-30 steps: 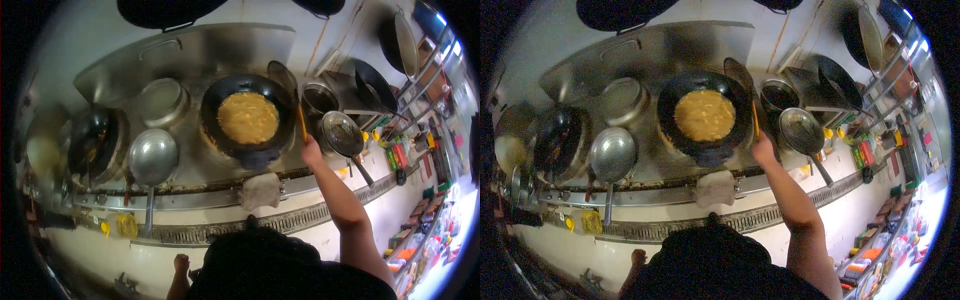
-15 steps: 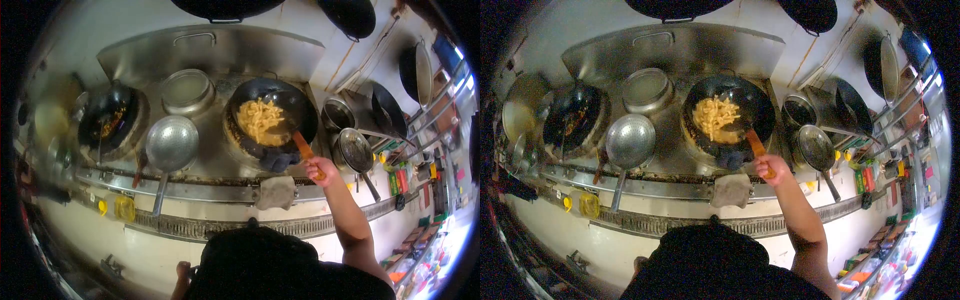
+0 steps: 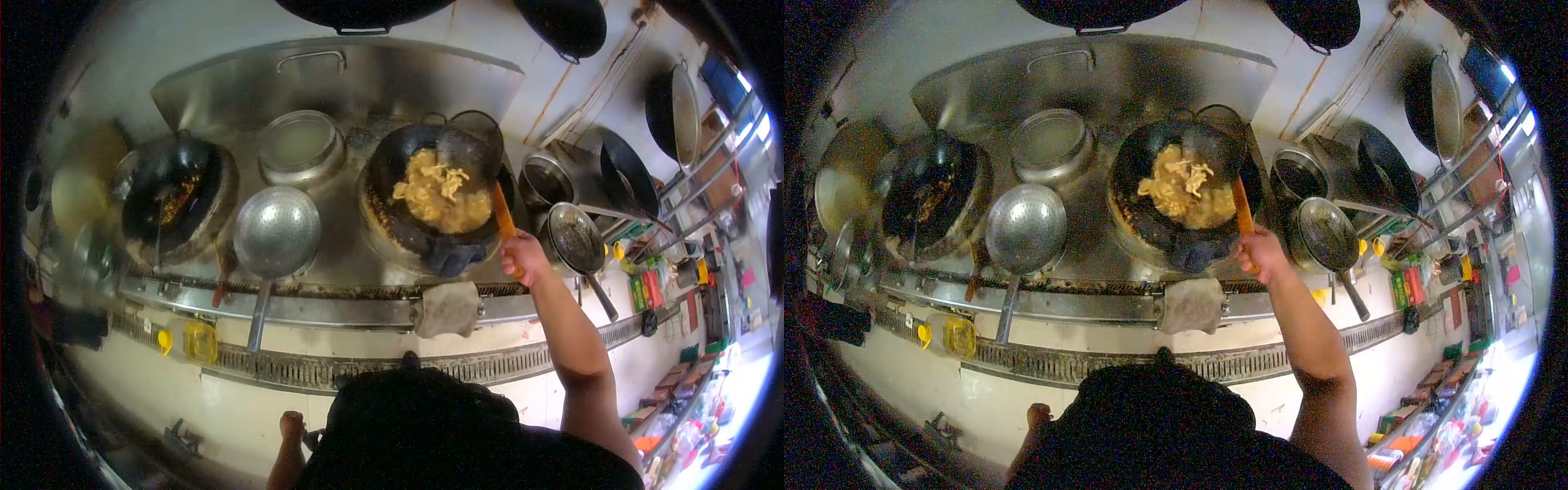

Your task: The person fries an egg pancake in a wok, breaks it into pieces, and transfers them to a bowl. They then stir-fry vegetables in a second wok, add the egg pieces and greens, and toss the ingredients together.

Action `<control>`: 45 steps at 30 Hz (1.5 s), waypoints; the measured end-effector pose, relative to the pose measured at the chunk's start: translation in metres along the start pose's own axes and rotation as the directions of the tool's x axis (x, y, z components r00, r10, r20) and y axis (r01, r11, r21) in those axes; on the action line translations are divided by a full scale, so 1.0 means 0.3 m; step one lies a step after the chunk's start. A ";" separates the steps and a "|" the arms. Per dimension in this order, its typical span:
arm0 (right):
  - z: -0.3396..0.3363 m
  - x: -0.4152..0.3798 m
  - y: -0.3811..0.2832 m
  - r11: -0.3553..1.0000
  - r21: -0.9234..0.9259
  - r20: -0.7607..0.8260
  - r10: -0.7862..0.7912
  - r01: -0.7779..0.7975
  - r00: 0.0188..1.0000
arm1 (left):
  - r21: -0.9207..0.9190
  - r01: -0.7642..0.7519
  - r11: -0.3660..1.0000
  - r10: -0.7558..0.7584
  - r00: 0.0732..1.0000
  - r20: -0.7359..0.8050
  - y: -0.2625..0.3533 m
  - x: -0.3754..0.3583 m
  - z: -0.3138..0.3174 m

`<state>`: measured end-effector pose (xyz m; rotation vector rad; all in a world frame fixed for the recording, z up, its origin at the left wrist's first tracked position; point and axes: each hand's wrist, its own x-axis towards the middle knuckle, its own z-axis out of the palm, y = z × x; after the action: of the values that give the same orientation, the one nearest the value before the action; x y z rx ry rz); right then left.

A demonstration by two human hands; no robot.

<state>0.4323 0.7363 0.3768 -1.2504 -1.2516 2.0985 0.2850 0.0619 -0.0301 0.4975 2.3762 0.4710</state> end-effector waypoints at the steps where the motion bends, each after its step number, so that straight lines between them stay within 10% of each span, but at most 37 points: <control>1: -0.007 0.004 0.003 1.000 -0.001 -0.002 0.003 -0.003 1.000 | 0.440 -0.099 0.892 0.068 0.994 0.084 0.107 -0.010 -0.075; 7: -0.074 0.083 0.114 0.707 -0.676 -0.155 -0.411 0.207 0.898 | 0.540 -0.133 0.831 0.057 0.986 0.156 0.121 -0.055 -0.064; 9: 0.039 -0.010 0.086 0.968 -0.188 -0.247 0.116 -0.165 0.962 | 0.556 -0.133 0.821 0.062 0.988 0.145 0.102 -0.055 -0.036; 10: 0.057 0.001 0.088 0.968 -0.190 -0.244 0.117 -0.166 0.963 | 0.394 -0.142 0.908 0.118 0.989 0.084 0.079 -0.055 -0.026; 12: 0.082 0.046 0.075 0.744 0.410 0.192 0.494 -0.527 0.848 | 0.219 -0.160 0.963 0.161 0.987 0.013 0.025 -0.046 0.010; 15: 0.118 0.118 0.052 0.488 0.552 0.465 0.493 -0.676 0.736 | -0.292 0.010 0.956 -0.022 0.999 -0.037 -0.049 -0.011 0.117; 17: 0.113 0.069 0.050 0.607 0.518 0.374 0.473 -0.603 0.798 | -0.733 -0.023 0.680 -0.047 0.996 -0.075 -0.074 0.007 0.148; 24: 0.061 -0.028 0.057 0.859 0.369 0.146 0.323 -0.354 0.935 | -0.500 0.184 0.846 -0.183 0.982 0.051 -0.021 0.025 0.079; 26: 0.095 -0.061 0.027 0.884 0.341 0.114 0.300 -0.321 0.947 | 0.416 0.097 0.904 -0.171 0.974 0.146 0.130 -0.015 -0.020; 27: 0.073 -0.047 0.034 0.884 0.343 0.111 0.296 -0.316 0.949 | 0.416 0.092 0.905 -0.166 0.975 0.147 0.087 -0.002 -0.003; 29: 0.007 -0.016 0.062 0.890 0.381 0.082 0.239 -0.251 0.968 | -0.599 0.055 0.799 -0.092 0.995 -0.033 -0.097 0.023 0.107; 33: 0.044 -0.017 0.061 0.872 0.418 0.100 0.236 -0.256 0.967 | 0.085 0.043 0.995 -0.042 0.999 -0.021 0.033 -0.025 0.011; 36: 0.004 0.034 0.069 0.832 0.454 0.131 0.292 -0.319 0.948 | 0.047 -0.131 0.990 0.133 0.990 -0.044 -0.001 -0.005 0.027; 38: 0.043 0.033 0.069 0.857 0.429 0.123 0.259 -0.286 0.958 | -0.462 0.035 0.886 -0.066 0.996 -0.051 -0.101 0.072 0.108; 42: -0.004 0.081 0.082 0.794 0.475 0.233 0.302 -0.379 0.924 | -0.514 0.073 0.854 -0.087 0.996 -0.004 -0.095 0.095 0.121; 45: 0.025 0.072 0.090 0.921 0.313 0.066 0.223 -0.232 0.973 | -0.663 0.326 0.674 -0.409 0.912 0.033 -0.016 0.066 0.100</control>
<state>0.4173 0.7335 0.3447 -1.2688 -0.7613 2.3732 0.2897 0.0730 -0.0643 -0.3490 2.1335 1.1078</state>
